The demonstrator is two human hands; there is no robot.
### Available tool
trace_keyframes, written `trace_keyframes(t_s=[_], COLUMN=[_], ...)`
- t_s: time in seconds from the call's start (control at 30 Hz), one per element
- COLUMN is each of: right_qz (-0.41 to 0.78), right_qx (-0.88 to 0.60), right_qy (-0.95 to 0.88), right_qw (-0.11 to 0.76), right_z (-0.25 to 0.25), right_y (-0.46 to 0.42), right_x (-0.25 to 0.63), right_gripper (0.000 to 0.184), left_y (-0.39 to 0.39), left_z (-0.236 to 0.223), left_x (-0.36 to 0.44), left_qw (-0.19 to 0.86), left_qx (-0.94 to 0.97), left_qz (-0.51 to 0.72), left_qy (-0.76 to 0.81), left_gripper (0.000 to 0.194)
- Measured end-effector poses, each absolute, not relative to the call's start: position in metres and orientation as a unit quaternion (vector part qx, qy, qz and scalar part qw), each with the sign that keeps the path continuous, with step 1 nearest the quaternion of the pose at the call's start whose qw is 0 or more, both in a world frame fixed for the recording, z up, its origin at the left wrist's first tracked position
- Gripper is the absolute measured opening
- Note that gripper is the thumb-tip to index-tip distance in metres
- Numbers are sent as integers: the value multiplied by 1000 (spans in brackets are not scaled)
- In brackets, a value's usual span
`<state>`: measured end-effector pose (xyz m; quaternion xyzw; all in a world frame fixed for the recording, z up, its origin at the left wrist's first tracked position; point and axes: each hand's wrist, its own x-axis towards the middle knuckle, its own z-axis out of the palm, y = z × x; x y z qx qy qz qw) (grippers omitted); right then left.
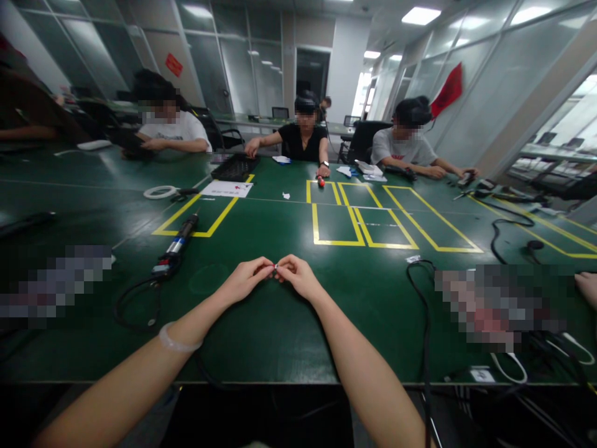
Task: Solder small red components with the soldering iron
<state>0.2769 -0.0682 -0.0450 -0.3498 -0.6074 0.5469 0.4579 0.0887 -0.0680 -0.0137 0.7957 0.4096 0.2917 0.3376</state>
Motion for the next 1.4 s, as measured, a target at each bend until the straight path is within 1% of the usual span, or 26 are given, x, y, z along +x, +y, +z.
trace_keyframes(t_s=[0.1, 0.2, 0.3, 0.43, 0.5, 0.57, 0.7, 0.93, 1.17, 1.3, 1.4], right_qz=[528, 518, 520, 522, 521, 523, 515, 485, 479, 477, 476], right_qx=[-374, -386, -383, -385, -386, -379, -364, -379, -380, -387, -390], right_qy=[-616, -611, -608, -616, -616, -611, -625, -656, -661, -659, -658], right_qw=[449, 457, 463, 448, 448, 457, 459, 437, 435, 434, 434], right_z=[-47, -50, -53, -54, -54, -53, -54, -56, -56, -55, -54], right_y=[-66, -63, -61, -61, -61, -62, -63, -65, -64, -64, -64], right_x=[278, 279, 280, 279, 279, 279, 279, 279, 279, 280, 280], right_gripper=[29, 31, 32, 30, 28, 27, 30, 22, 21, 22, 23], left_y=[-69, -69, -70, -70, -70, -69, -67, -67, -68, -68, -64], left_z=[-14, -15, -16, -17, -17, -17, -18, -20, -18, -14, -8], left_x=[89, 90, 92, 92, 92, 91, 90, 89, 88, 88, 83], left_qw=[322, 334, 341, 331, 324, 318, 315, 319, 315, 300, 265], left_qx=[803, 800, 795, 800, 802, 802, 802, 804, 802, 794, 790], left_qz=[281, 288, 307, 315, 314, 312, 305, 291, 297, 322, 339], left_qy=[417, 406, 396, 389, 392, 398, 406, 408, 411, 419, 437], left_gripper=[37, 31, 33, 22, 19, 19, 19, 20, 21, 25, 28])
